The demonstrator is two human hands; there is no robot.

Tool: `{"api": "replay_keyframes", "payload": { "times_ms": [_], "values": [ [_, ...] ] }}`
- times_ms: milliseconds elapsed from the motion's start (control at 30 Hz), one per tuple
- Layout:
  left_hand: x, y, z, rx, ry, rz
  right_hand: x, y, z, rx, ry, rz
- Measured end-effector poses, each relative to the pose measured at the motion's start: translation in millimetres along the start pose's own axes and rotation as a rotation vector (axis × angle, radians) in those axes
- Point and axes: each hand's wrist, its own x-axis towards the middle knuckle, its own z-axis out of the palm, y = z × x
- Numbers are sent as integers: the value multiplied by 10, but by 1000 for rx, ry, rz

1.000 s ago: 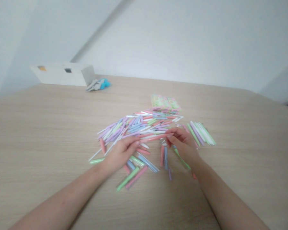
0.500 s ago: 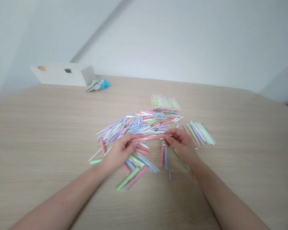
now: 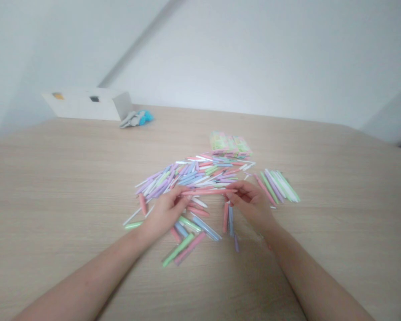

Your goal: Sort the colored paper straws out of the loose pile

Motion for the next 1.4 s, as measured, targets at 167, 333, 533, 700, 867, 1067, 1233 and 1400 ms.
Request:
{"api": "replay_keyframes", "payload": {
  "times_ms": [167, 333, 533, 700, 867, 1067, 1233, 1400],
  "values": [
    [-1, -50, 4, 48, -17, 28, -5, -16, 3, 1, 2, 11],
    [-16, -24, -7, 194, 87, 38, 1, -21, 21, -27, 10, 45],
    [-27, 4, -7, 264, 118, 66, 7, 1, 16, -17, 2, 57],
    [-22, -7, 1, 257, 115, 60, 2, 0, -5, 60, -12, 51],
    [-13, -20, 6, 225, 84, 45, 10, -15, -14, 68, 24, 61],
    [-15, 21, -2, 204, 70, 58, 12, -23, 5, 57, 36, 75],
    [-22, 36, -5, 208, 77, 90, 9, -13, -3, 79, 27, 82],
    [-32, 89, 11, 98, 37, 77, 26, 6, -13, 72, 17, 58]
  ]
}}
